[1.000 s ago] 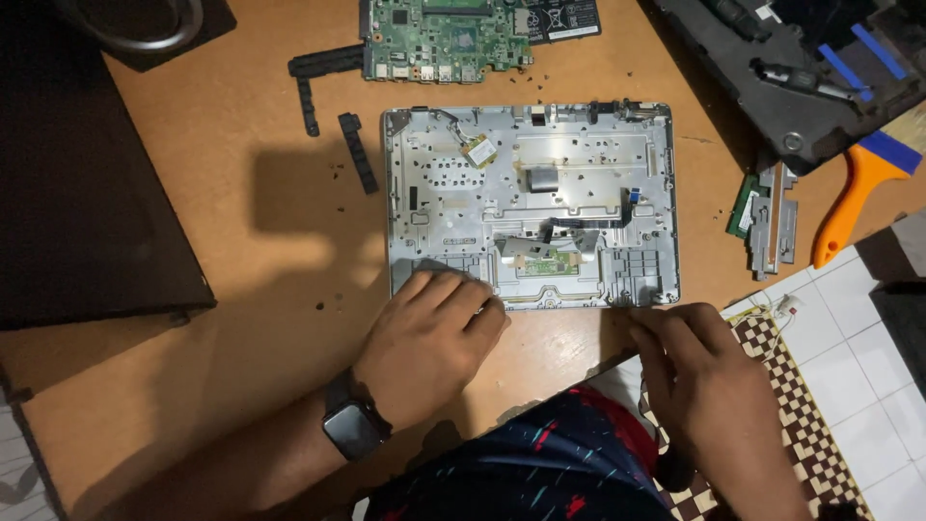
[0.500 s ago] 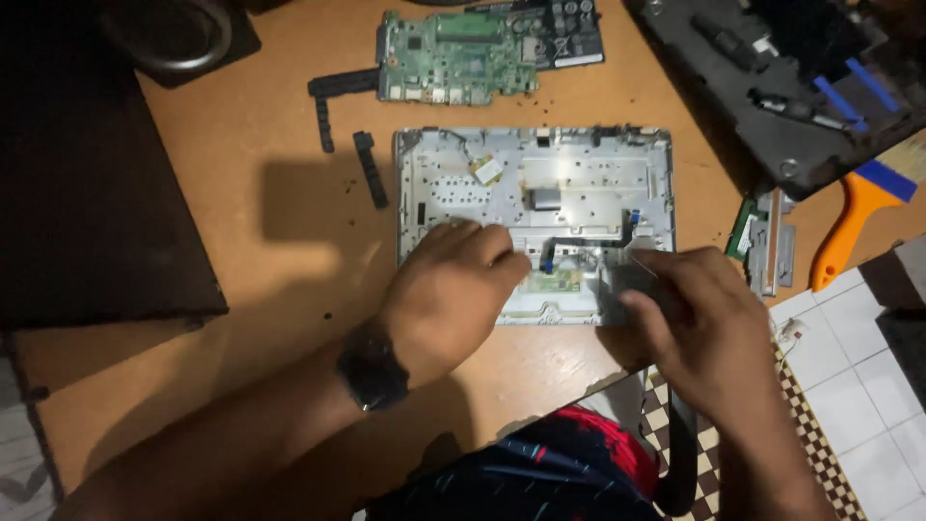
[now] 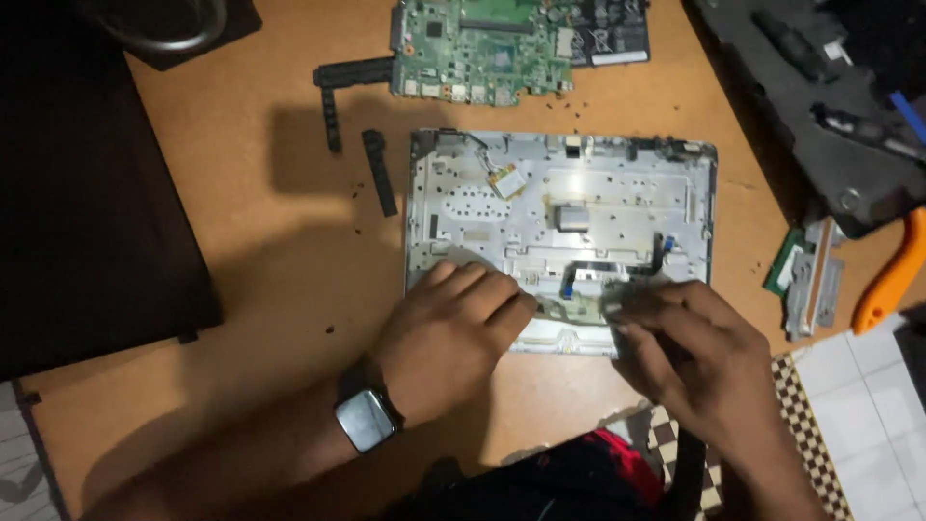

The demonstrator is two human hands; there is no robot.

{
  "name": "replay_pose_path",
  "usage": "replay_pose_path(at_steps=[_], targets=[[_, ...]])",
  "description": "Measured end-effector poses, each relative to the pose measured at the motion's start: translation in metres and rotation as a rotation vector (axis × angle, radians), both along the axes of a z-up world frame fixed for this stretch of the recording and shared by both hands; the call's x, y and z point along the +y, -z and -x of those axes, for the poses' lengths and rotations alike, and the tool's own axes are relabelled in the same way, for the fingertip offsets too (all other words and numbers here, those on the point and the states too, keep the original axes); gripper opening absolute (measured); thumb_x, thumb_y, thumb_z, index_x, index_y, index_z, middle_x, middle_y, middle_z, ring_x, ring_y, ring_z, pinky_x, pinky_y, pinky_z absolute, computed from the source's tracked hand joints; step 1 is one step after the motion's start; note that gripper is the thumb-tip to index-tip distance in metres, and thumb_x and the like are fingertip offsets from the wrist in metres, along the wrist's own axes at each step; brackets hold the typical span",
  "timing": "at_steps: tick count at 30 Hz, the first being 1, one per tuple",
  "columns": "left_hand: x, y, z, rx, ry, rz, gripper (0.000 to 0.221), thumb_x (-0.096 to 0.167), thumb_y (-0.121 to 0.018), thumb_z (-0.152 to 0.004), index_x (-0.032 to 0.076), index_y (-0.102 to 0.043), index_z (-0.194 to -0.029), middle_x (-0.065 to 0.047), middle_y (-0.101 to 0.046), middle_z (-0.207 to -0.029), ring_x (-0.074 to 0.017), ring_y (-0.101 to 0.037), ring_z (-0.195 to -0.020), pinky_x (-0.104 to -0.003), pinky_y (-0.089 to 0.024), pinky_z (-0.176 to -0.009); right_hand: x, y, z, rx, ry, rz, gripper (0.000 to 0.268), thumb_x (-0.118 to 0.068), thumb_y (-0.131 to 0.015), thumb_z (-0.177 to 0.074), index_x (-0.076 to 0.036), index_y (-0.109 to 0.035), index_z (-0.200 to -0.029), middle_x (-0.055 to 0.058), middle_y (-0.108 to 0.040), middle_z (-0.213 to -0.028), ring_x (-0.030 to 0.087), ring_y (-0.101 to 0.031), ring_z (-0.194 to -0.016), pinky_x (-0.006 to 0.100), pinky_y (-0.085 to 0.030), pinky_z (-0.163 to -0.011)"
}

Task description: Cleaning the internal chassis of a laptop with a brush and manipulating internal components like ribbon cables and connectors.

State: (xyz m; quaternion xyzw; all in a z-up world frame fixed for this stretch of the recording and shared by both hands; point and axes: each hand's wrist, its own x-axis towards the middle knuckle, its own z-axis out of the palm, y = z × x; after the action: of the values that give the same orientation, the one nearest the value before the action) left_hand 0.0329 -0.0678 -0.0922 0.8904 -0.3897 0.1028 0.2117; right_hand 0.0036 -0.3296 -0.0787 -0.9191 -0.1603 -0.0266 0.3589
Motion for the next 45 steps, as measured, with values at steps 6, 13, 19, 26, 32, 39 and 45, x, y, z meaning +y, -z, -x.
replay_pose_path(at_steps=[6, 13, 19, 26, 32, 39, 45], targets=[[0.005, 0.0, 0.002, -0.038, 0.03, 0.063, 0.013, 0.0, -0.062, -0.092, 0.005, -0.065, -0.104, -0.01, -0.058, -0.095, -0.0292, -0.056, -0.087, -0.046, -0.049, -0.091, 0.001, -0.007, -0.002, 0.018, -0.064, 0.04, 0.016, -0.011, -0.066, -0.095, -0.005, -0.075, -0.107, 0.01, -0.069, -0.109, 0.023, -0.072, -0.103, 0.032, -0.055, -0.086], [0.006, 0.001, 0.004, -0.159, 0.04, 0.017, 0.009, 0.002, -0.06, -0.097, 0.006, -0.058, -0.105, -0.009, -0.055, -0.094, -0.0276, -0.058, -0.087, -0.043, -0.05, -0.084, -0.037, -0.01, -0.009, 0.09, -0.106, 0.26, 0.022, -0.011, -0.055, -0.097, 0.0, -0.07, -0.108, 0.018, -0.066, -0.11, 0.033, -0.069, -0.102, 0.041, -0.054, -0.083], [0.007, -0.007, 0.0, -0.084, 0.074, 0.084, 0.003, 0.0, -0.062, -0.101, 0.002, -0.065, -0.102, -0.011, -0.063, -0.094, -0.0288, -0.062, -0.086, -0.041, -0.05, -0.078, -0.039, -0.015, -0.023, 0.096, -0.189, 0.4, 0.036, -0.009, -0.063, -0.091, -0.008, -0.068, -0.126, 0.009, -0.071, -0.118, 0.031, -0.066, -0.106, 0.046, -0.054, -0.088], [0.006, -0.008, -0.003, -0.044, 0.087, 0.155, 0.008, -0.002, -0.061, -0.101, 0.0, -0.069, -0.099, -0.013, -0.068, -0.092, -0.0285, -0.063, -0.08, -0.042, -0.052, -0.076, -0.033, -0.019, -0.025, 0.117, -0.186, 0.395, 0.035, -0.016, -0.063, -0.092, -0.011, -0.068, -0.126, 0.01, -0.069, -0.115, 0.031, -0.066, -0.106, 0.044, -0.054, -0.088], [0.005, -0.011, -0.005, -0.051, 0.07, 0.152, 0.007, 0.001, -0.065, -0.102, 0.001, -0.069, -0.096, -0.011, -0.066, -0.088, -0.0263, -0.062, -0.079, -0.039, -0.048, -0.072, -0.032, -0.021, -0.026, 0.081, -0.205, 0.415, 0.036, -0.015, -0.065, -0.091, -0.007, -0.069, -0.125, 0.009, -0.072, -0.114, 0.03, -0.068, -0.106, 0.045, -0.056, -0.087], [0.004, -0.012, -0.006, -0.043, 0.083, 0.177, 0.005, 0.002, -0.067, -0.103, 0.002, -0.07, -0.098, -0.01, -0.067, -0.092, -0.0253, -0.065, -0.081, -0.038, -0.049, -0.073, -0.035, -0.013, -0.018, 0.164, -0.161, 0.39, 0.04, -0.013, -0.066, -0.089, -0.01, -0.067, -0.129, 0.011, -0.066, -0.118, 0.032, -0.066, -0.111, 0.044, -0.053, -0.094], [0.005, -0.014, -0.008, -0.026, 0.09, 0.168, 0.008, 0.002, -0.062, -0.104, 0.0, -0.069, -0.1, -0.011, -0.066, -0.094, -0.0265, -0.066, -0.083, -0.039, -0.049, -0.074, -0.03, -0.015, -0.02, 0.16, -0.148, 0.36, 0.038, -0.015, -0.065, -0.09, -0.009, -0.068, -0.127, 0.012, -0.066, -0.12, 0.033, -0.065, -0.116, 0.046, -0.052, -0.1]])
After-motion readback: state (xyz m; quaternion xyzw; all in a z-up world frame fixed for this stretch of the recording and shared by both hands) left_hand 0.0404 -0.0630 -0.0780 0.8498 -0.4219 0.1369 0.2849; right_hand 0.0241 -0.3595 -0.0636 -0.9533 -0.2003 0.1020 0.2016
